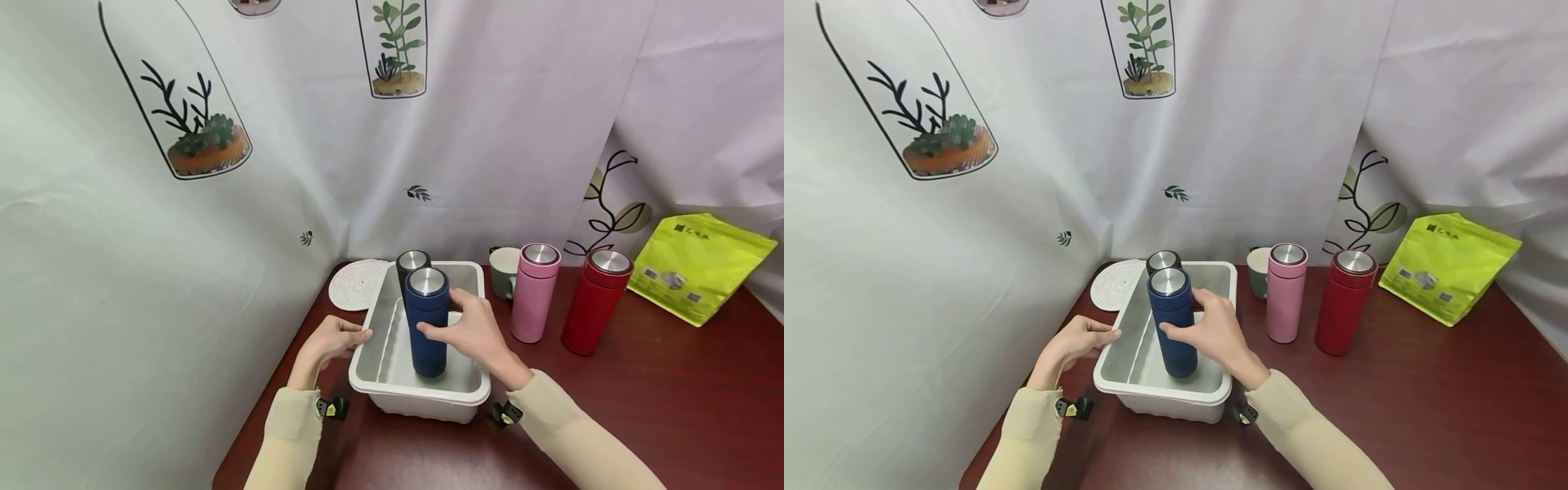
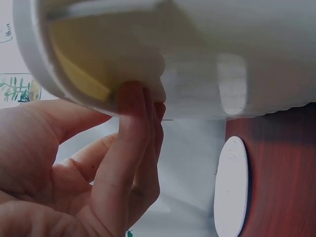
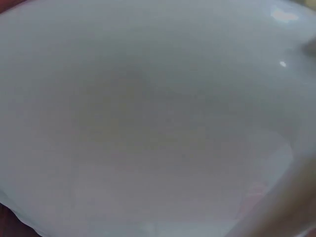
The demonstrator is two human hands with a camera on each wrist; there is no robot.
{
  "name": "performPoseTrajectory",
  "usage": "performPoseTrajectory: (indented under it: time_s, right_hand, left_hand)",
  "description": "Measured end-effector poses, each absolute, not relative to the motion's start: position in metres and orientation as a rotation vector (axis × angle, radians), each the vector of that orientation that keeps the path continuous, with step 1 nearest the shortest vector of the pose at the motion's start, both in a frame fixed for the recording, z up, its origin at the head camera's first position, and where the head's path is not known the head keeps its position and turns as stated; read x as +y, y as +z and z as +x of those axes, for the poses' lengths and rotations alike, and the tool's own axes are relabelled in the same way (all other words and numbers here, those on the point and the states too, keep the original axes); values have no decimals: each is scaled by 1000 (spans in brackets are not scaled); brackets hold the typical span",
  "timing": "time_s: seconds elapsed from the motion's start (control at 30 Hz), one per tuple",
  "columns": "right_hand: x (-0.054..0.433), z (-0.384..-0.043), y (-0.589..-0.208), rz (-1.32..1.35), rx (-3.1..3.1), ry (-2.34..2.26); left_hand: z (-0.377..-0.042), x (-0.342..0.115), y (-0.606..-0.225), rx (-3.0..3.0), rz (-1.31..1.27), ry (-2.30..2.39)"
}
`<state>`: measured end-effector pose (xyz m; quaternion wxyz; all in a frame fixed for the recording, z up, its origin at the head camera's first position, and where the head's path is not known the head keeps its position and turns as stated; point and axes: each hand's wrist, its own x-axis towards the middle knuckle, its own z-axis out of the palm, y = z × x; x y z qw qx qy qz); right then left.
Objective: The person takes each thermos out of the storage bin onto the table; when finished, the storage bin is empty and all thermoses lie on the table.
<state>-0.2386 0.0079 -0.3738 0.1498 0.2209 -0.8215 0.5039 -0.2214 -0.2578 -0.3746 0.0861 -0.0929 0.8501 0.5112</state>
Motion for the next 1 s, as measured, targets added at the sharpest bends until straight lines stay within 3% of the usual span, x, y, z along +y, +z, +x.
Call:
performPoseTrajectory:
  time_s: [1.0]
  right_hand:
    - [62, -210, -319, 621, -1986, 1512]
  left_hand:
    - [-225, -259, -372, 2516, -288, 1501]
